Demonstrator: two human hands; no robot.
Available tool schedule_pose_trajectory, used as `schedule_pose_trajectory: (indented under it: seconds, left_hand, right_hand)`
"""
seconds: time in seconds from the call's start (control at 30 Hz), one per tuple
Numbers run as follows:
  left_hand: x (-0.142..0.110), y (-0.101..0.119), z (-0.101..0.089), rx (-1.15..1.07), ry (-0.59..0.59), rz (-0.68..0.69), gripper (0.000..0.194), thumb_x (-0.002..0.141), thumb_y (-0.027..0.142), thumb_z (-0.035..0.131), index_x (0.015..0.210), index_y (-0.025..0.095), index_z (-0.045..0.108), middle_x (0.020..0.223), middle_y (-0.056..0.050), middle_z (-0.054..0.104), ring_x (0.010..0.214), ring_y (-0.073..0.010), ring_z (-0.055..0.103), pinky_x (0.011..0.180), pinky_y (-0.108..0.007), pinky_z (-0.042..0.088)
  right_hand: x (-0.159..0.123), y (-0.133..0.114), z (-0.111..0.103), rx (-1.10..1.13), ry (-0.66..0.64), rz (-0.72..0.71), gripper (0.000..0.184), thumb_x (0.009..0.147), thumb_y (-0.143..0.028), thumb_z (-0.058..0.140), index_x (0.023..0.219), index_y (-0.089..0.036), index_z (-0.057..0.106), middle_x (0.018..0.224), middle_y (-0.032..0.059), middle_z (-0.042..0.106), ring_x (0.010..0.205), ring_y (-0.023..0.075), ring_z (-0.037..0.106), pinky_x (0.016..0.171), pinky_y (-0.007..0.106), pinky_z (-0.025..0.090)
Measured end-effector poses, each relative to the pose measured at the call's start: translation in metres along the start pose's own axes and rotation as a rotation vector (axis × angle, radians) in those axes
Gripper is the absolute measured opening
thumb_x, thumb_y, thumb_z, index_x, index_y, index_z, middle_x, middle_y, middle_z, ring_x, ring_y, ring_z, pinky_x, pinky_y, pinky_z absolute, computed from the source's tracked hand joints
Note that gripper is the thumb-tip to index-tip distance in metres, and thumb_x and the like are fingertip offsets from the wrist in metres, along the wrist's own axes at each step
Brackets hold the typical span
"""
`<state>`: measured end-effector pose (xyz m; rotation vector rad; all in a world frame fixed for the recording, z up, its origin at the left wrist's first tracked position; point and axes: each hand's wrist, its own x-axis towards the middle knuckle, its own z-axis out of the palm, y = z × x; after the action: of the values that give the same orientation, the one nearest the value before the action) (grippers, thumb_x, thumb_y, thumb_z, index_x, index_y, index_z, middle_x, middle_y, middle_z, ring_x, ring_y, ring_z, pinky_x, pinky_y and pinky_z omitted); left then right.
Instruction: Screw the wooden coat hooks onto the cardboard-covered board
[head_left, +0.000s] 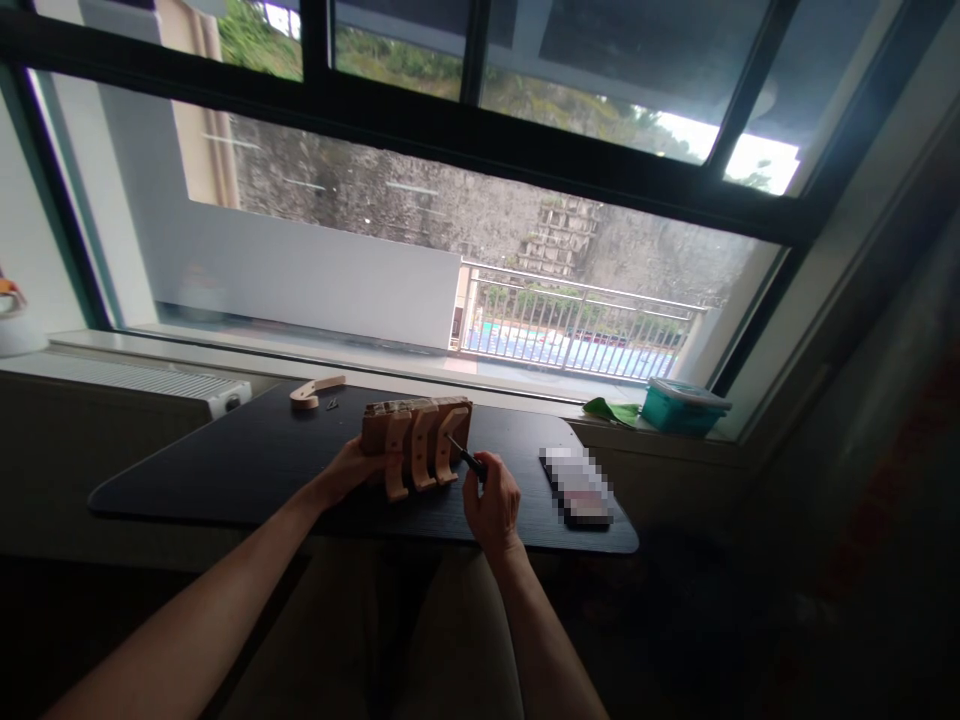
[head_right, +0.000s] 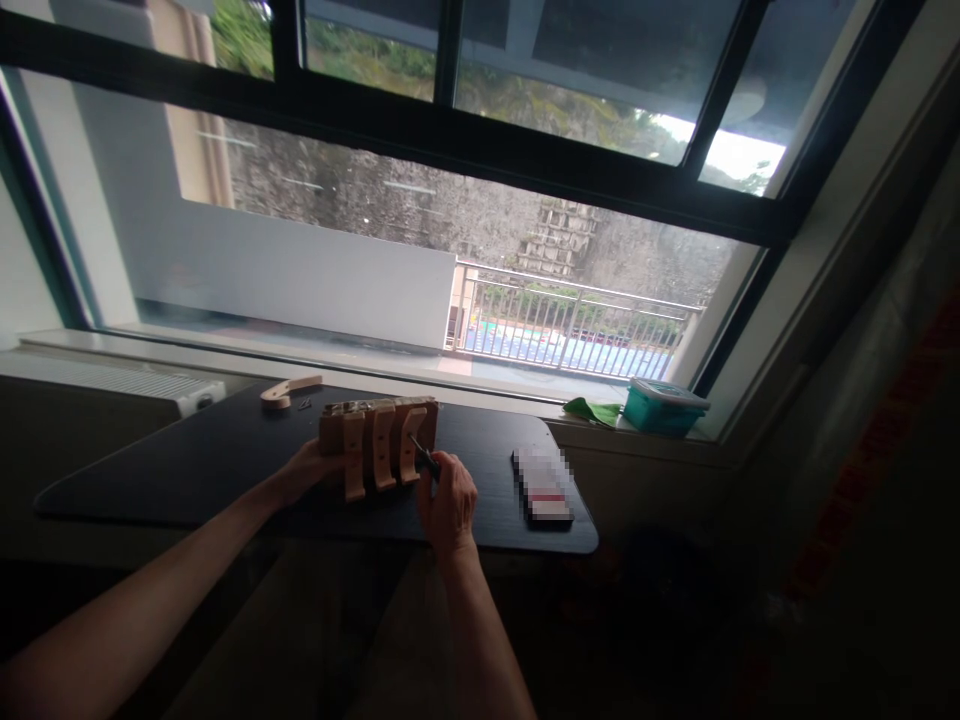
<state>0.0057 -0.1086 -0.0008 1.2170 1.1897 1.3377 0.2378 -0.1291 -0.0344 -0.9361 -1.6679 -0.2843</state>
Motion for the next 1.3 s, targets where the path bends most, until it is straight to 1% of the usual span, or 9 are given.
schedule_pose_trajectory:
  seconds: [0.2, 0.4, 0.5, 0.6, 0.77, 0.93, 1.03, 1.13, 1.3]
  left_hand:
    - [0.0012, -0.0026, -0.0015, -0.034, -0.037, -0.012, 0.060, 0.040, 0.030, 0.087, 0.093, 0.012, 0.067, 0.085, -0.007, 0.075, 0.079, -0.0261, 0.069, 0.071, -0.033, 0.055]
    - [0.0024, -0.0053, -0.0031, -0.045, -0.052, -0.010, 0.059, 0.042, 0.028, 0.087, 0.095, 0.012, 0.067, 0.086, -0.008, 0.075, 0.080, -0.0258, 0.069, 0.072, -0.032, 0.055]
    - [0.0026, -0.0052, -0.0025, -0.052, -0.050, -0.005, 0.060, 0.042, 0.029, 0.087, 0.096, 0.013, 0.067, 0.086, -0.007, 0.075, 0.080, -0.0255, 0.069, 0.074, -0.032, 0.055]
    - [0.0021, -0.0053, -0.0018, -0.055, -0.050, -0.005, 0.060, 0.042, 0.030, 0.087, 0.097, 0.013, 0.067, 0.086, -0.006, 0.075, 0.080, -0.0257, 0.069, 0.074, -0.033, 0.055]
    - [0.0023, -0.0068, -0.0022, -0.047, -0.043, -0.001, 0.061, 0.042, 0.030, 0.087, 0.097, 0.013, 0.066, 0.085, -0.006, 0.075, 0.080, -0.0255, 0.069, 0.075, -0.033, 0.055]
    - [0.0033, -0.0069, -0.0028, -0.040, -0.046, 0.000, 0.062, 0.044, 0.031, 0.086, 0.099, 0.012, 0.066, 0.088, -0.007, 0.075, 0.080, -0.0245, 0.069, 0.076, -0.033, 0.055]
    - [0.0026, -0.0060, -0.0026, -0.041, -0.049, -0.002, 0.062, 0.044, 0.031, 0.086, 0.100, 0.013, 0.065, 0.089, -0.007, 0.075, 0.080, -0.0244, 0.069, 0.075, -0.032, 0.055]
    - [0.0018, -0.0054, -0.0023, -0.045, -0.057, -0.002, 0.062, 0.044, 0.031, 0.086, 0.100, 0.013, 0.065, 0.090, -0.008, 0.075, 0.083, -0.0260, 0.069, 0.075, -0.033, 0.055]
    - [0.0024, -0.0061, -0.0023, -0.042, -0.055, 0.001, 0.062, 0.042, 0.032, 0.086, 0.097, 0.013, 0.065, 0.087, -0.007, 0.075, 0.083, -0.0279, 0.069, 0.075, -0.034, 0.055]
  right_hand:
    - [-0.0005, 0.0008, 0.0008, 0.005, -0.019, -0.016, 0.015, 0.089, -0.019, 0.044, 0.101, -0.018, 0.052, 0.082, 0.0044, 0.062, 0.072, 0.0142, 0.059, 0.069, 0.026, 0.045]
    - [-0.0035, 0.0027, 0.0002, 0.033, -0.003, 0.088, 0.016, 0.089, -0.025, 0.045, 0.102, -0.017, 0.052, 0.072, 0.0020, 0.064, 0.061, 0.0137, 0.059, 0.062, 0.025, 0.045]
    - [-0.0036, 0.0033, -0.0002, 0.034, -0.007, 0.142, 0.017, 0.090, -0.027, 0.045, 0.102, -0.017, 0.052, 0.072, 0.0028, 0.065, 0.063, 0.0153, 0.062, 0.061, 0.026, 0.045]
    - [-0.0029, 0.0032, -0.0002, 0.008, -0.019, 0.156, 0.016, 0.090, -0.026, 0.044, 0.101, -0.018, 0.052, 0.074, 0.0025, 0.065, 0.064, 0.0155, 0.061, 0.062, 0.026, 0.045]
    - [-0.0010, 0.0017, 0.0009, -0.075, -0.012, 0.050, 0.016, 0.086, -0.023, 0.047, 0.100, -0.018, 0.053, 0.086, 0.0058, 0.060, 0.080, 0.0177, 0.058, 0.071, 0.029, 0.045]
    - [-0.0006, 0.0004, 0.0028, -0.109, -0.010, -0.054, 0.012, 0.087, -0.020, 0.047, 0.098, -0.018, 0.052, 0.084, 0.0048, 0.059, 0.080, 0.0169, 0.056, 0.071, 0.027, 0.045]
    - [-0.0013, 0.0006, 0.0032, -0.086, 0.001, -0.062, 0.011, 0.088, -0.020, 0.047, 0.097, -0.019, 0.053, 0.082, 0.0039, 0.060, 0.078, 0.0157, 0.058, 0.070, 0.026, 0.045]
    - [-0.0022, 0.0018, 0.0032, -0.037, -0.006, 0.013, 0.012, 0.088, -0.023, 0.047, 0.097, -0.018, 0.054, 0.080, 0.0035, 0.061, 0.073, 0.0144, 0.060, 0.067, 0.025, 0.045]
    - [-0.0025, 0.0050, 0.0027, 0.014, -0.013, 0.234, 0.019, 0.088, -0.033, 0.047, 0.098, -0.019, 0.054, 0.073, 0.0024, 0.066, 0.063, 0.0157, 0.062, 0.061, 0.026, 0.045]
